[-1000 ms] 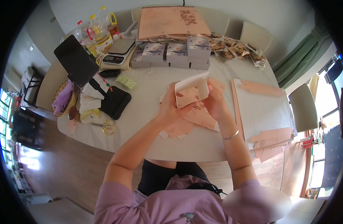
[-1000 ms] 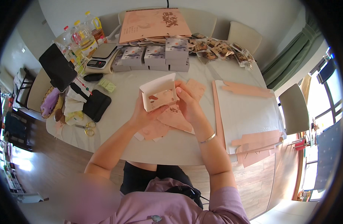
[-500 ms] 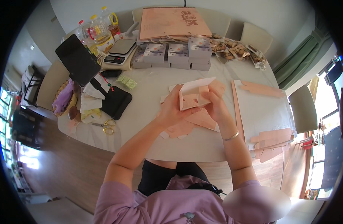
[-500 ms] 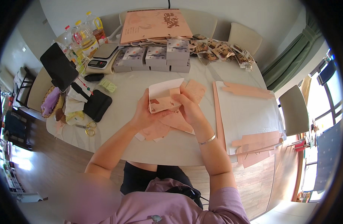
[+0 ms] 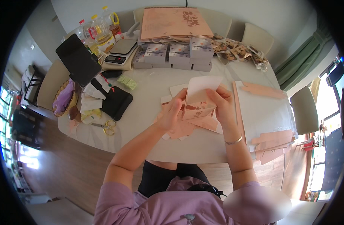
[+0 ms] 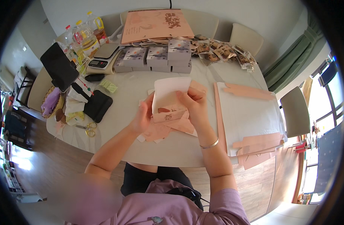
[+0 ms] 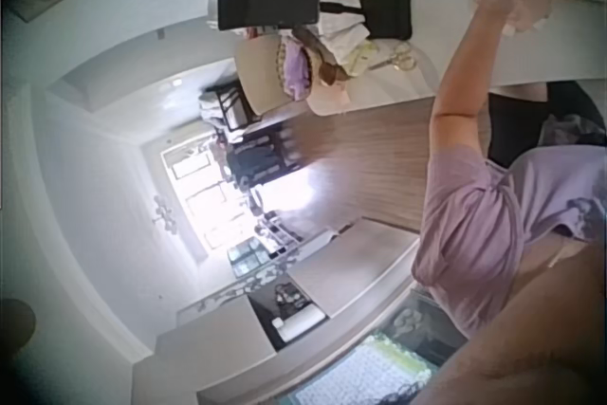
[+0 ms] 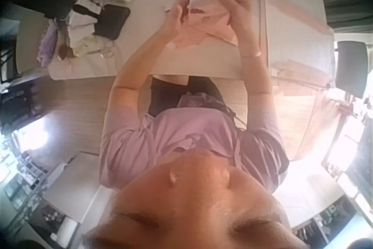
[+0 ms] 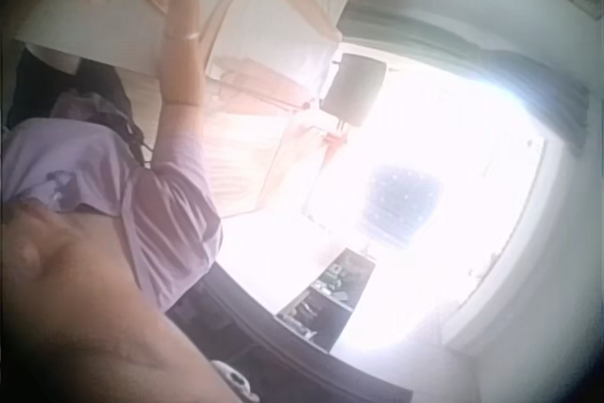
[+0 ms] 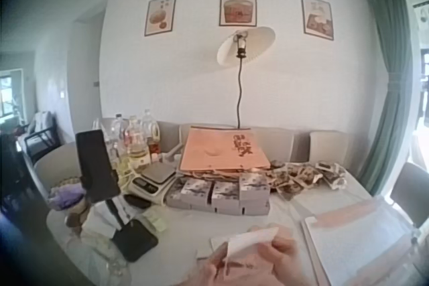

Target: The person assembles small pink paper boxes by folding flat sheets along pre-scored lines and securing them with adhesive. They handle multiple sheets, fold the sides, and attach ribbons to the finished boxes.

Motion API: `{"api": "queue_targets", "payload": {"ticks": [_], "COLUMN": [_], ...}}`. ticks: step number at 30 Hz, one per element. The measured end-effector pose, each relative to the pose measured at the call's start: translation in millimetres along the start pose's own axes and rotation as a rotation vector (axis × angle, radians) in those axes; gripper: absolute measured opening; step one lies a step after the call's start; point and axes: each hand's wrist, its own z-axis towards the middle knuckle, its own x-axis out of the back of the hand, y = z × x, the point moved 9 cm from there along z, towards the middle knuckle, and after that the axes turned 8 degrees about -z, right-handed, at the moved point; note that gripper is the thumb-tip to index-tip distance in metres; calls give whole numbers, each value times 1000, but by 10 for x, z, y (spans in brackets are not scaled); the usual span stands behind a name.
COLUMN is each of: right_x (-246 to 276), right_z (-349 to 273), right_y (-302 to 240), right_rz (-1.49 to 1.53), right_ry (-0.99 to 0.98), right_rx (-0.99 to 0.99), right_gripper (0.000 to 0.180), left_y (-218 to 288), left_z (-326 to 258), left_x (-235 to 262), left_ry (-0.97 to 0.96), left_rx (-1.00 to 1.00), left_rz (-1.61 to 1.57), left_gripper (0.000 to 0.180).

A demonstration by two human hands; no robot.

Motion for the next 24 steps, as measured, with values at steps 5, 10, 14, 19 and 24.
{"api": "queue_targets", "payload": {"ticks": [5, 10, 14, 19, 24], "right_x": [79, 77, 56, 129, 17], "right_z": [24, 36, 23, 19, -39], "right_y": [70, 280, 307, 437, 441], "right_rz": [-149, -220, -209, -318, -241], "right_ry": [-33, -168, -170, -243, -333], "right_rx": [-104, -240, -319, -414, -459], "right_gripper": [13, 11, 13, 18, 21], "left_y": [-116, -424, -416, -492, -197], "left_z": [-19, -101, -111, -152, 36], "left_x": [81, 265, 211, 265, 463], "left_ry": [153, 296, 311, 341, 344], "left_rx": [358, 581, 613, 666, 264], "left_rz": [-68, -218, -296, -312, 44], "left_gripper": [55, 43, 42, 39, 32]}}
